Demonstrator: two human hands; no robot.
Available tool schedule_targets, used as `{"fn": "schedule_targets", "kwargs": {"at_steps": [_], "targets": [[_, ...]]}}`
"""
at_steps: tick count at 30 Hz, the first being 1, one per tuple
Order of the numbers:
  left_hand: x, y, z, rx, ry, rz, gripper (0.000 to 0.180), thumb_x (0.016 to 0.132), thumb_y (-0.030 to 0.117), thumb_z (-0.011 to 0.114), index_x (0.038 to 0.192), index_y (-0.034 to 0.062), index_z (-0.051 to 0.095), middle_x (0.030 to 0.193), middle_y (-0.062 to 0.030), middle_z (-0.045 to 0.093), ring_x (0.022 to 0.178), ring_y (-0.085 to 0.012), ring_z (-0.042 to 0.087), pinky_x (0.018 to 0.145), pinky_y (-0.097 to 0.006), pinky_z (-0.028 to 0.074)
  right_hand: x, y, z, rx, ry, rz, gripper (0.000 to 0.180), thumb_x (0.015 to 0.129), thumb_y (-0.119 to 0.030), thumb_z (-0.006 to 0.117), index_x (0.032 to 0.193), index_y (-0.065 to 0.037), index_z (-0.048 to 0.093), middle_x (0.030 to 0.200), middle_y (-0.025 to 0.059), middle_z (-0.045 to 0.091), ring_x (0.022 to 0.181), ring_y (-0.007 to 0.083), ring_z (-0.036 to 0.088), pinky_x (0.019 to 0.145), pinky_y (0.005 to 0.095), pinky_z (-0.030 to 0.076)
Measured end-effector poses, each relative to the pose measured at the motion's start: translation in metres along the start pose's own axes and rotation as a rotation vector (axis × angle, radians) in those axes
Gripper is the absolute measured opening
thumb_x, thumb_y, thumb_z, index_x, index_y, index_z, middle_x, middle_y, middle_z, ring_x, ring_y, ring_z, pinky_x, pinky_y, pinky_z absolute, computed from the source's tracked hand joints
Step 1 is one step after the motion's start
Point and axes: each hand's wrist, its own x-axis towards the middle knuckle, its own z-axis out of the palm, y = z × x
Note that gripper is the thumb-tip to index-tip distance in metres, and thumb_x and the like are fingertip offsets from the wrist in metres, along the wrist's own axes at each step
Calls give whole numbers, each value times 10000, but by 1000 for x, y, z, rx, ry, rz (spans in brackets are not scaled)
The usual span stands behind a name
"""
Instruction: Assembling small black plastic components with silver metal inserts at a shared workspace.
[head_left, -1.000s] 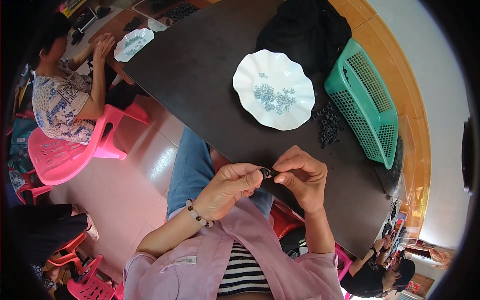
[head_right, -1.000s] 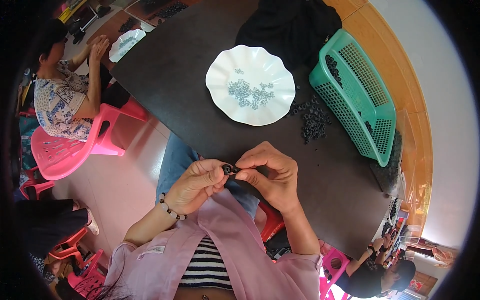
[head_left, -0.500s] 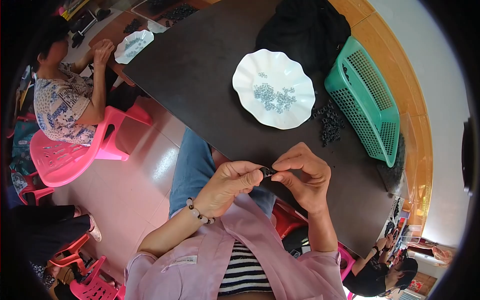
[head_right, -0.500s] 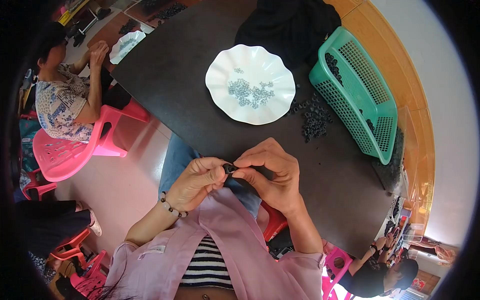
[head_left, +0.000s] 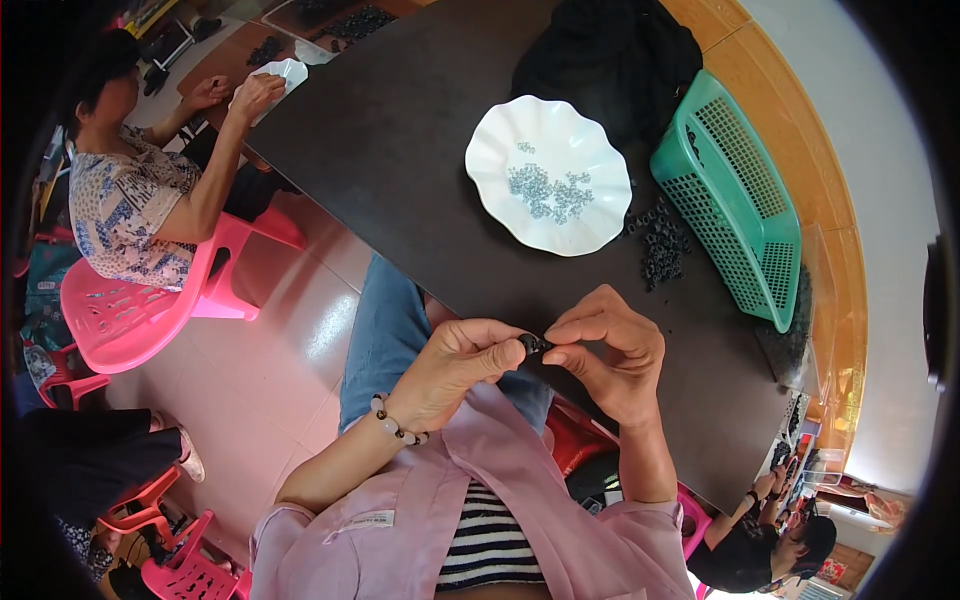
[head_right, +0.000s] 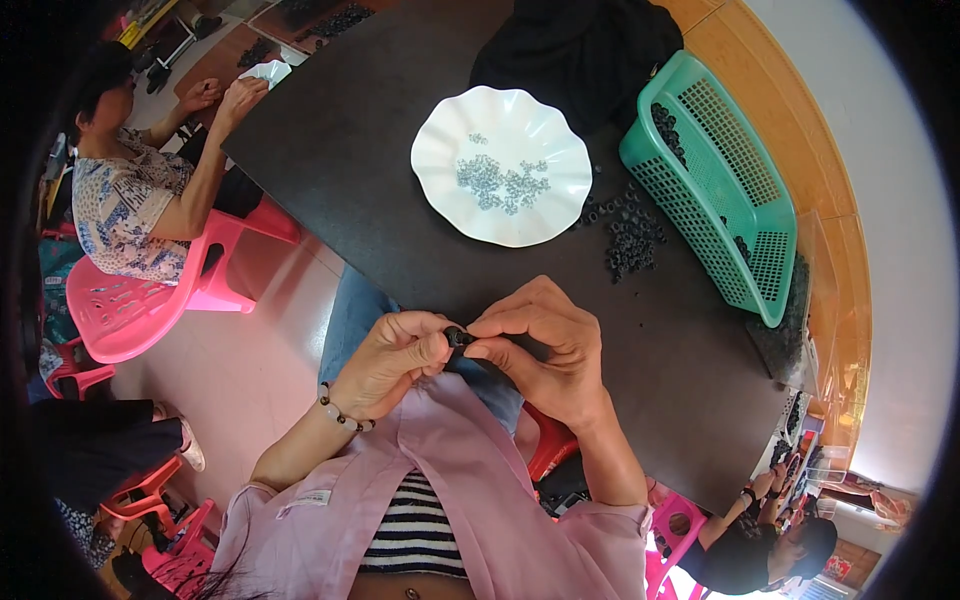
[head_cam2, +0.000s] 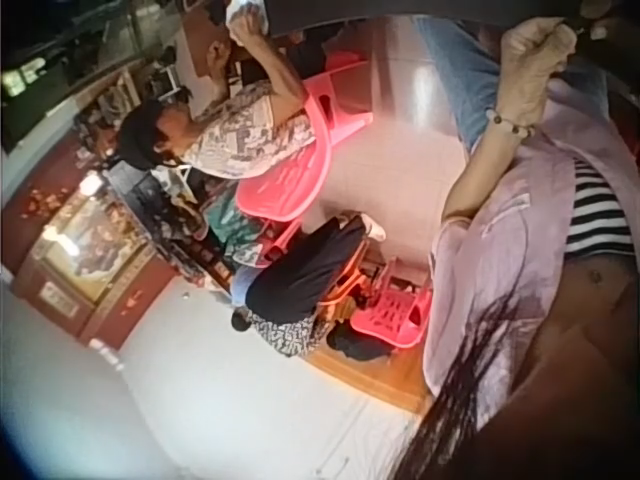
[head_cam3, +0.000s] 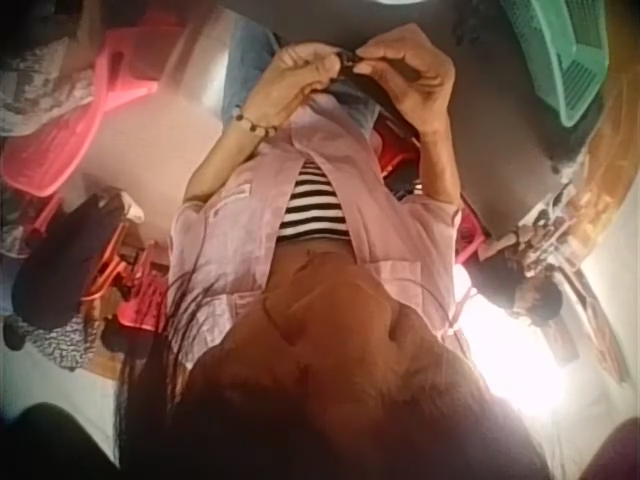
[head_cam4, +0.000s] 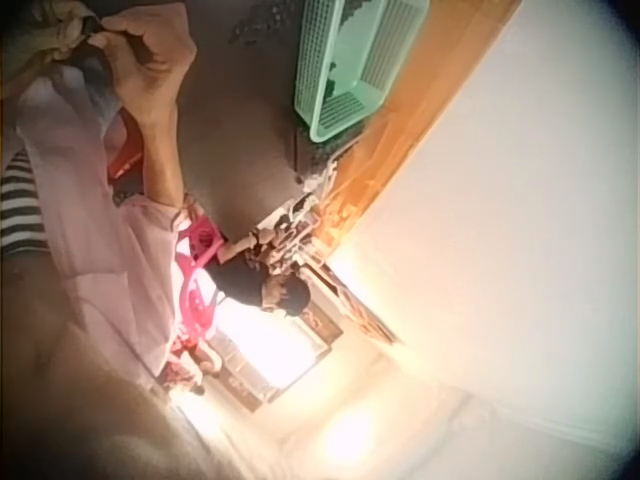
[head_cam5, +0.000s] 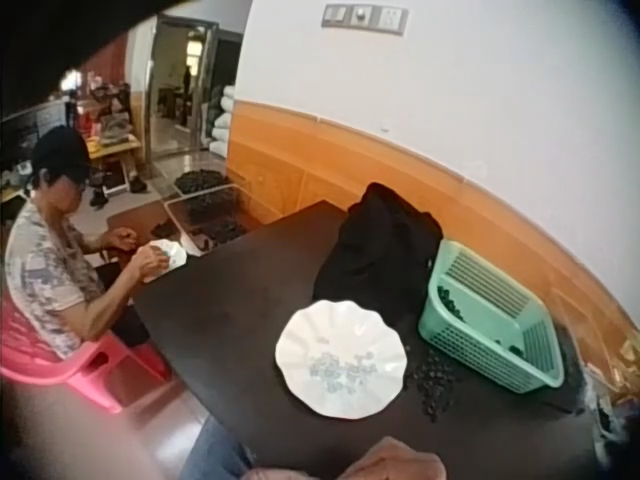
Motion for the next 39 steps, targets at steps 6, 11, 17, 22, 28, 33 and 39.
{"fn": "schedule_targets", "kwargs": {"at_steps": [6, 11, 17, 22, 28, 33, 39], "targets": [[-2, 1, 1, -19, -21, 21, 257, 883, 220, 697, 1044, 20, 697, 843, 31, 640, 738, -31, 498, 668, -180, 406, -2, 0, 0, 8, -10, 34, 194, 678, -8, 797, 852, -48, 721, 823, 33, 685, 778, 156, 568, 696, 276, 448], [-2, 4, 2, 32, -24, 56, 229, 887, 173, 690, 1047, 9, 692, 886, 6, 667, 809, -39, 564, 731, -190, 452, -2, -2, 1, -2, -15, 42, 198, 669, -5, 797, 848, -51, 726, 819, 31, 684, 774, 156, 568, 694, 275, 446], [-3, 11, 6, 127, 1, 86, 205, 880, 142, 695, 1023, -5, 693, 869, 5, 664, 798, -43, 584, 707, -182, 465, -2, -1, 2, -2, -24, 38, 202, 664, -6, 799, 848, -53, 727, 806, 28, 682, 767, 155, 569, 693, 276, 446], [-3, 17, 6, 211, -6, 119, 211, 870, 143, 705, 1012, -13, 692, 855, 9, 655, 793, -38, 586, 691, -183, 468, -2, -1, 3, 39, -31, 79, 189, 671, -8, 801, 837, -53, 724, 800, 29, 681, 768, 150, 568, 698, 276, 443], [-3, 20, 0, 250, -26, 159, 182, 848, 124, 726, 966, -12, 703, 836, 3, 643, 769, -38, 581, 649, -188, 466, -7, 11, 9, 199, -38, 94, 147, 687, -2, 799, 791, -14, 696, 787, 70, 659, 719, 153, 546, 649, 266, 424], [3, 25, -6, 325, -163, 128, 211, 832, 155, 745, 942, -22, 712, 825, -14, 641, 761, -55, 573, 672, -202, 460, -7, 9, 6, 315, -111, 153, 206, 697, -31, 799, 882, -37, 708, 867, 41, 661, 793, 140, 545, 730, 267, 425], [7, 30, -7, 307, -205, 133, 230, 812, 181, 766, 927, -14, 723, 797, -10, 623, 743, -60, 547, 649, -224, 434, 0, 0, 9, 305, -213, 171, 378, 745, -121, 776, 1102, -25, 696, 998, 69, 616, 908, 150, 522, 791, 269, 423]]}}
